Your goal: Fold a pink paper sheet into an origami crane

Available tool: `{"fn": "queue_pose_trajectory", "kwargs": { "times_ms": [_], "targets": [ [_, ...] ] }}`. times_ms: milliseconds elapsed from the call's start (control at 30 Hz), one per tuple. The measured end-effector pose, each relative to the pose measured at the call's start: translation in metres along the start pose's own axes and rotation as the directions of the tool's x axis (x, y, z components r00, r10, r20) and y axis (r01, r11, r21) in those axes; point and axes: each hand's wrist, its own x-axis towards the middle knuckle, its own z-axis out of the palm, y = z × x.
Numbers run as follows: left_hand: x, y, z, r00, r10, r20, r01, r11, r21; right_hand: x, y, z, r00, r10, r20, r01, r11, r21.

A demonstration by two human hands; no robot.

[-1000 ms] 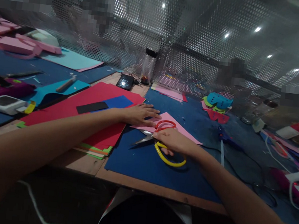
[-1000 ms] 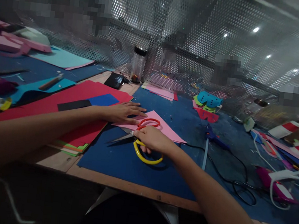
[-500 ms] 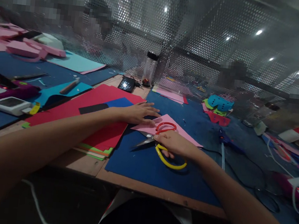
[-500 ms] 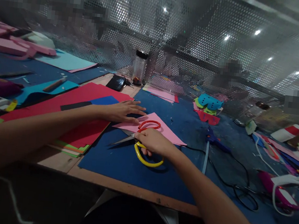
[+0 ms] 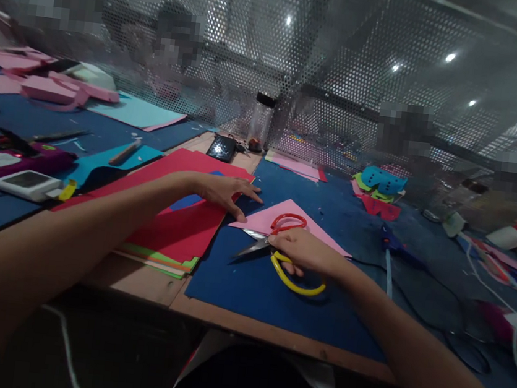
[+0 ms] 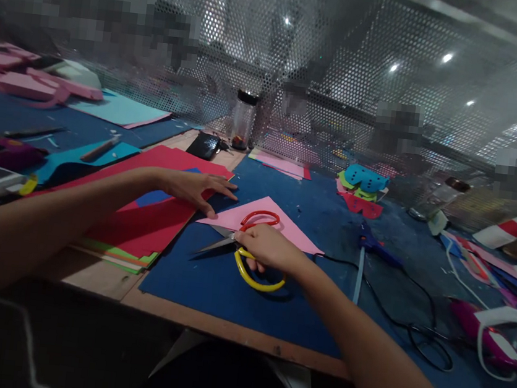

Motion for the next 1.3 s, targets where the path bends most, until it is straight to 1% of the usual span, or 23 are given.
{"fn": "queue_pose_trajectory", "kwargs": {
  "times_ms": [233, 400, 533, 633, 733, 800, 933, 1167, 1300],
  "targets": [
    [-0.0008, -0.0030, 0.0008, 1.000, 0.022, -0.002, -0.022, 1.000, -0.007, -0.0005, -0.0063, -0.0002, 0.998, 0.060, -0.001, -0.060, 0.998, -0.025],
    [-0.0003, -0.0019, 0.0015, 1.000, 0.020, -0.012, -0.020, 1.000, -0.013, -0.0005, -0.0060, -0.0001, 0.999, 0.042, 0.004, -0.042, 0.999, 0.007],
    [-0.0002, -0.0009, 0.0014, 1.000, 0.013, -0.018, -0.013, 1.000, -0.026, 0.0003, -0.0036, 0.0000, 1.000, 0.031, 0.004, -0.031, 0.999, -0.008],
    [-0.0002, 0.0008, 0.0013, 0.998, 0.023, -0.055, -0.025, 0.999, -0.038, 0.0009, -0.0017, 0.0001, 1.000, 0.020, 0.001, -0.020, 1.000, -0.001],
    [0.0001, 0.0040, 0.0008, 0.992, 0.079, -0.101, -0.083, 0.996, -0.034, 0.0007, -0.0021, 0.0000, 1.000, 0.008, 0.005, -0.008, 1.000, 0.004],
    [0.0003, 0.0054, 0.0006, 0.987, 0.137, -0.080, -0.142, 0.989, -0.050, -0.0002, -0.0046, 0.0000, 0.999, 0.032, 0.003, -0.032, 0.999, -0.004],
    [0.0010, 0.0044, 0.0006, 0.974, 0.228, -0.008, -0.226, 0.962, -0.156, -0.0019, -0.0098, 0.0006, 0.998, 0.068, -0.007, -0.068, 0.998, -0.003],
    [0.0011, 0.0030, 0.0015, 0.980, 0.197, -0.001, -0.194, 0.965, -0.179, 0.0007, -0.0062, 0.0014, 0.998, 0.065, -0.008, -0.065, 0.997, 0.032],
    [0.0008, 0.0042, 0.0013, 0.984, 0.178, 0.005, -0.174, 0.969, -0.178, 0.0011, -0.0057, 0.0001, 0.999, 0.046, 0.008, -0.046, 0.999, 0.007]
  ]
}}
